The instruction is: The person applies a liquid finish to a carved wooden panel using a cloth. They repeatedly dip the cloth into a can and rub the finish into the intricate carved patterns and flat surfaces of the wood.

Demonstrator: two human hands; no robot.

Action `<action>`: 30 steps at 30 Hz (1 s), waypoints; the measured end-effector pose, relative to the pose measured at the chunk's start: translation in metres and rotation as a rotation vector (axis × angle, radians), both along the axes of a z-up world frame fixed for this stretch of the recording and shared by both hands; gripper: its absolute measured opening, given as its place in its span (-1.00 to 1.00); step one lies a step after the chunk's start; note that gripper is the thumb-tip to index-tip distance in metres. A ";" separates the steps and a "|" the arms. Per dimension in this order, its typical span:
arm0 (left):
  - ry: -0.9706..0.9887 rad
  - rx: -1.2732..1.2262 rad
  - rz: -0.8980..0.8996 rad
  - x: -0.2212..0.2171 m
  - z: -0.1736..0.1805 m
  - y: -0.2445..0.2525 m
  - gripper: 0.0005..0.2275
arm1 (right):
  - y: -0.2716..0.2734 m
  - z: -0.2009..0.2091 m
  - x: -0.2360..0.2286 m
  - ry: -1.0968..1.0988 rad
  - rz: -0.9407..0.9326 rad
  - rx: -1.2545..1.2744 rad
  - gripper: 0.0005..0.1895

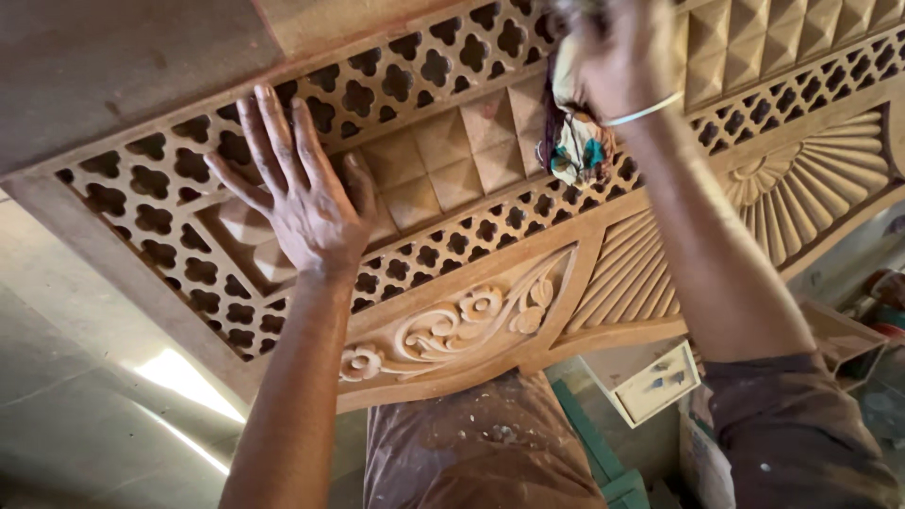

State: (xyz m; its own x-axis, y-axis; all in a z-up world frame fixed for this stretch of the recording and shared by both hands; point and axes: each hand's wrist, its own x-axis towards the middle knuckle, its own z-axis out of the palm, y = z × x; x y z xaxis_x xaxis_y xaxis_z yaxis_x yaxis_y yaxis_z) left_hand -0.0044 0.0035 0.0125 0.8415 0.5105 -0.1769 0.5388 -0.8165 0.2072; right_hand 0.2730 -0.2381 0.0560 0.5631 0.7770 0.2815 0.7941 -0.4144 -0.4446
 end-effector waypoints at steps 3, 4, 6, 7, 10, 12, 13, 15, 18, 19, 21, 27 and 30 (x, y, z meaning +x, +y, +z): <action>-0.022 0.009 -0.008 0.001 0.000 0.003 -0.30 | 0.010 -0.018 -0.015 -0.435 -0.048 -0.237 -0.67; -0.034 0.012 -0.009 0.002 0.000 0.003 -0.29 | 0.012 -0.022 -0.014 -0.387 -0.103 -0.249 -0.69; 0.016 -0.016 -0.007 0.000 -0.001 0.002 -0.29 | 0.016 -0.030 -0.013 -0.288 -0.209 -0.273 -0.72; 0.043 -0.031 -0.005 -0.002 -0.001 0.001 -0.29 | 0.017 -0.031 -0.012 -0.240 -0.186 -0.271 -0.73; 0.015 -0.023 0.006 -0.002 0.000 0.001 -0.29 | 0.025 -0.033 -0.005 -0.101 -0.115 -0.268 -0.78; -0.043 -0.005 -0.007 -0.003 0.000 0.001 -0.28 | 0.026 -0.034 -0.003 0.001 -0.059 -0.288 -0.82; -0.073 0.003 -0.014 -0.002 0.000 0.000 -0.28 | 0.025 -0.034 -0.003 -0.100 -0.076 -0.275 -0.80; -0.053 0.003 -0.008 0.000 0.001 0.001 -0.28 | 0.025 -0.036 0.000 -0.303 -0.097 -0.232 -0.74; -0.014 -0.034 0.006 -0.001 0.005 0.003 -0.27 | 0.020 -0.044 -0.004 -0.107 -0.052 -0.187 -0.81; -0.004 -0.055 0.012 0.000 0.007 0.003 -0.27 | 0.018 -0.046 -0.004 0.006 -0.071 -0.072 -0.75; 0.037 -0.078 0.018 0.003 0.010 0.001 -0.28 | 0.015 -0.050 -0.002 0.228 -0.104 0.160 -0.61; 0.024 -0.047 0.029 0.002 0.015 -0.001 -0.32 | 0.009 -0.053 0.000 0.186 0.086 0.264 -0.60; -0.022 -0.018 0.032 0.001 0.010 -0.001 -0.33 | 0.017 -0.037 -0.005 0.177 -0.035 -0.057 -0.78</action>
